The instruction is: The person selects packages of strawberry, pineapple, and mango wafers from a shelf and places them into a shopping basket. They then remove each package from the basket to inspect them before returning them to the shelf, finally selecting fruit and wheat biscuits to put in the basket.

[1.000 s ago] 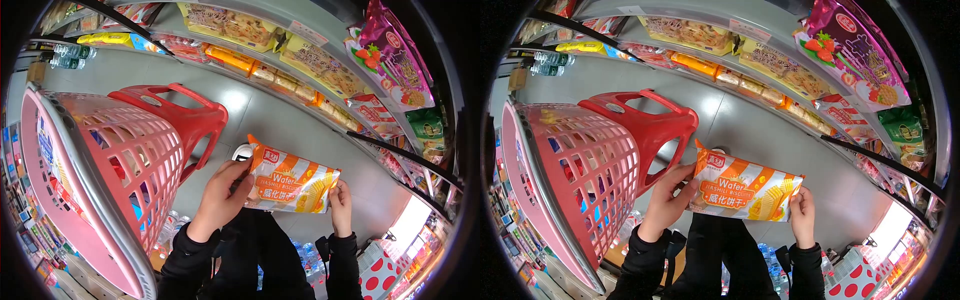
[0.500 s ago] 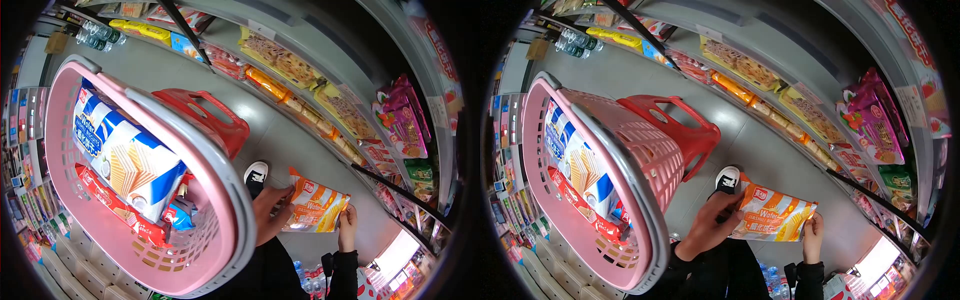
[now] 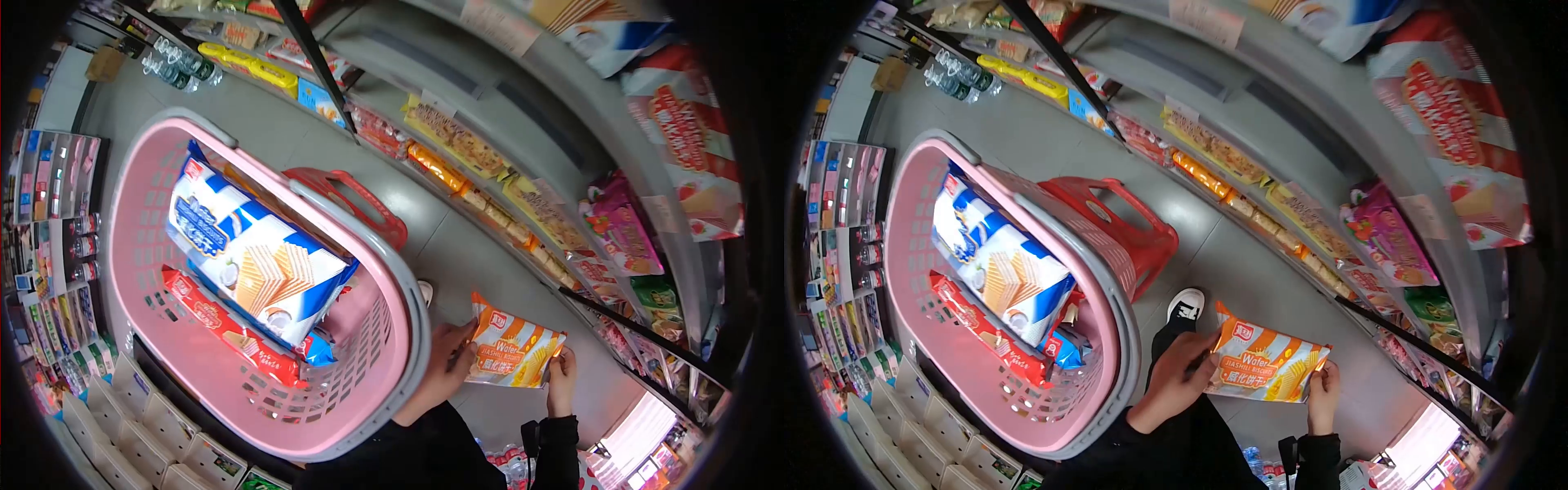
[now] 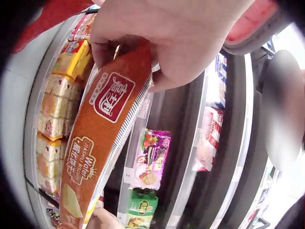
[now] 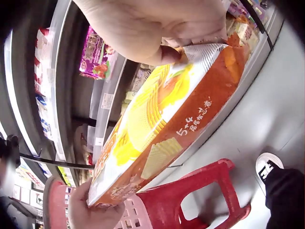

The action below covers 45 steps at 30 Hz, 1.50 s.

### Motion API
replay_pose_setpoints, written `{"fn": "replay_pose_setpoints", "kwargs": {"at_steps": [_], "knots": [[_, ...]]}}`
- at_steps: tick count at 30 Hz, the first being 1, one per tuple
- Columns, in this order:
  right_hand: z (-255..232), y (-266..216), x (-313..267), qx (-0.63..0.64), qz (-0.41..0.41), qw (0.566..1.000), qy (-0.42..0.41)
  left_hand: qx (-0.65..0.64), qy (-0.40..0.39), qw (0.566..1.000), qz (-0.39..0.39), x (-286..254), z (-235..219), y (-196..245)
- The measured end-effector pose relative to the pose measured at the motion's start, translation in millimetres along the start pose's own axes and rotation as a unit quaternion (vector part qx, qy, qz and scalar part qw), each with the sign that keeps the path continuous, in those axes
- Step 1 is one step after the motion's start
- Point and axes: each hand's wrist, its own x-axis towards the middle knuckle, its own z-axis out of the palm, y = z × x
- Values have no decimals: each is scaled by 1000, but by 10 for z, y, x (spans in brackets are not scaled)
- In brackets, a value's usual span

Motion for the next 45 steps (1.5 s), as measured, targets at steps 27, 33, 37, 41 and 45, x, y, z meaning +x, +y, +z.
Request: {"fn": "replay_pose_setpoints", "kwargs": {"at_steps": [27, 33, 37, 41, 45], "knots": [[54, -1647, -336, 209, -205, 955, -34, 120, -77, 986, 91, 689, -956, 1695], [593, -1644, -33, 138, -216, 966, -30, 137, -117, 979, 89, 1310, -1315, 1736], [957, -1929, 134, 139, -205, 967, -56, 136, -96, 985, 46, 1553, -1710, 1751], [1375, -2334, 426, 107, -246, 958, -104, 132, -43, 990, -5, 1982, -2141, 1652], [1751, -2672, 651, 102, -251, 948, -164, 62, 25, 997, -25, 2234, -2313, 1546]]}}
